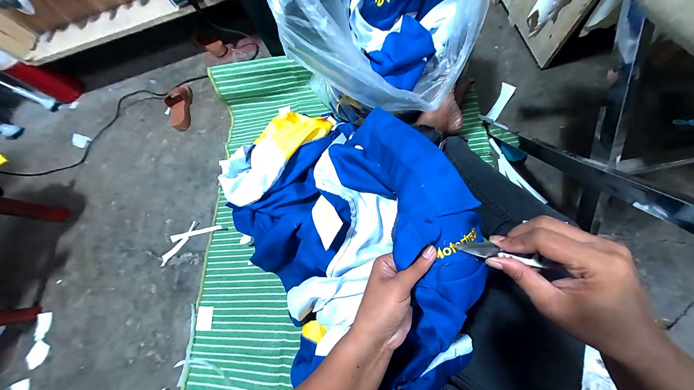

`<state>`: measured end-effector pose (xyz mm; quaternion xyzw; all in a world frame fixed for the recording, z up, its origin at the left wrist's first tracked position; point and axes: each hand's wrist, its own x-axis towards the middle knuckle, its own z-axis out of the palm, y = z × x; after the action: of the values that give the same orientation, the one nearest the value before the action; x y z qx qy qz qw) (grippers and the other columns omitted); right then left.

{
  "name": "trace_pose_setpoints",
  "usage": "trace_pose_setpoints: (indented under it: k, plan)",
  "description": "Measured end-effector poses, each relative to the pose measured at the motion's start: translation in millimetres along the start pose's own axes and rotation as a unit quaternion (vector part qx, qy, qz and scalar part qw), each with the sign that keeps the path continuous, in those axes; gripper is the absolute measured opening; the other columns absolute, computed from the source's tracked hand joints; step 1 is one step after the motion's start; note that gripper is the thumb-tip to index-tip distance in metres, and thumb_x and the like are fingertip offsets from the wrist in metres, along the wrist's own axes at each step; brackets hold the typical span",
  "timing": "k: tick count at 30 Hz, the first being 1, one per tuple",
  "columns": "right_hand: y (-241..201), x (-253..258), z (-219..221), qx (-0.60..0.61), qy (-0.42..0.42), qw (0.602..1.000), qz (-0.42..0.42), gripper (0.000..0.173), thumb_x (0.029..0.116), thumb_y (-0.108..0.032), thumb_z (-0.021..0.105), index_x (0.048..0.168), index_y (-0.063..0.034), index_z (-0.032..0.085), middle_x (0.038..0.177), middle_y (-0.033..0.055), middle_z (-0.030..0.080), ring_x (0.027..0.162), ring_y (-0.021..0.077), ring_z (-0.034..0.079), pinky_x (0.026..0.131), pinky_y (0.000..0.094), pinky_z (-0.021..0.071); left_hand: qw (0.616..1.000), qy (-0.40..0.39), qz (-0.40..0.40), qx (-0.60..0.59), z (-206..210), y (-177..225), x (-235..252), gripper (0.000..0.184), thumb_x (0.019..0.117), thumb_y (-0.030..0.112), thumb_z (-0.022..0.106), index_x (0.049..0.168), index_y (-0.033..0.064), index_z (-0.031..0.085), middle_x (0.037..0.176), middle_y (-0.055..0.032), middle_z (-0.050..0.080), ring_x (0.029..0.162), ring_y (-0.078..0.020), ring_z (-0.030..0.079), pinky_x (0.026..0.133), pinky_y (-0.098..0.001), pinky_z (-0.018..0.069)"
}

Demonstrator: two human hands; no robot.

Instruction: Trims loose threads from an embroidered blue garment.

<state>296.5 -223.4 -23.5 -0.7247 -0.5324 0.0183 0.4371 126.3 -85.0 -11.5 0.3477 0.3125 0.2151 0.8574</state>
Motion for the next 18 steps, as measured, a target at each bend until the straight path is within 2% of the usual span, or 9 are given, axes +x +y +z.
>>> trace_pose_setpoints:
  k: [2,6,18]
  plan:
    - [-6,-5,4,-0.004,0.041,0.999,0.006,0.029,0.0944,-0.033,0.073,0.102,-0.0055,0.077,0.096,0.0076,0.074,0.086,0.0038,0.065,0.071,0.0152,0.0504,1.000,0.001,0.014,0.001,1,-1,-1,0.016,0.1003,-0.002,0.054,0.097,-0.0019,0.070,0.091,-0.0102,0.075,0.087,-0.0141,0.074,0.086,-0.0325,0.0606]
    - [-13,-16,10,-0.067,0.088,0.994,0.008,0.029,0.0936,-0.033,0.074,0.102,-0.0055,0.079,0.094,0.0110,0.074,0.082,0.0107,0.065,0.068,0.0215,0.0490,1.000,0.001,0.025,0.004,2,-3,-2,0.016,0.1000,-0.002,0.055,0.096,-0.0022,0.070,0.091,-0.0103,0.075,0.087,-0.0139,0.074,0.086,-0.0325,0.0607]
    - [-13,-17,13,-0.063,0.088,0.994,0.009,0.028,0.0941,-0.031,0.073,0.102,-0.0052,0.078,0.095,0.0100,0.074,0.085,0.0113,0.067,0.071,0.0230,0.0502,0.999,0.007,0.030,0.013,4,-3,-3,0.015,0.1001,-0.002,0.055,0.097,-0.0021,0.069,0.091,-0.0099,0.075,0.087,-0.0132,0.074,0.086,-0.0316,0.0606]
